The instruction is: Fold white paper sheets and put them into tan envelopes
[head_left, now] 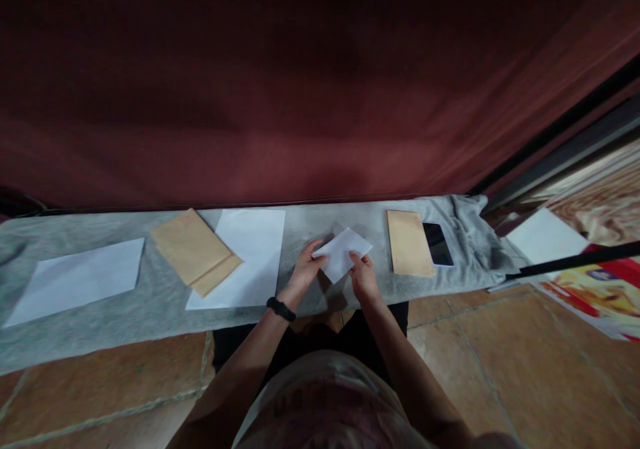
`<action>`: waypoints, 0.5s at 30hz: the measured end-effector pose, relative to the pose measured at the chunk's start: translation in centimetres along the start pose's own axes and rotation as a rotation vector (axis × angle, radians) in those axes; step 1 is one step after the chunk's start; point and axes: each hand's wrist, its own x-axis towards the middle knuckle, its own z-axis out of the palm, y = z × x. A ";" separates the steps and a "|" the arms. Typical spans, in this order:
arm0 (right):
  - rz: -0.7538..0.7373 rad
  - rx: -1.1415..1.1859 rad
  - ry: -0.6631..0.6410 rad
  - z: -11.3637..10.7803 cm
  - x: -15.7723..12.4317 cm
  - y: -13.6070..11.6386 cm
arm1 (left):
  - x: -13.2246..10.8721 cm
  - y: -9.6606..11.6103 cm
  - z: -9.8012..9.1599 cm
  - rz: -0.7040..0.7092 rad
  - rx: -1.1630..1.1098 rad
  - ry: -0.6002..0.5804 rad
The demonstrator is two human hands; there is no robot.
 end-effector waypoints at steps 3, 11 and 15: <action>-0.008 -0.166 0.040 -2.3 0.6 1.1 | 0.6 -0.1 -1.4 0.109 0.286 -0.016; -0.235 -0.763 -0.071 -4.2 0.1 1.1 | 0.1 -0.2 0.6 0.486 1.032 0.048; -0.251 -0.844 -0.108 -3.8 0.0 0.8 | -1.4 -1.9 4.1 0.581 1.165 -0.114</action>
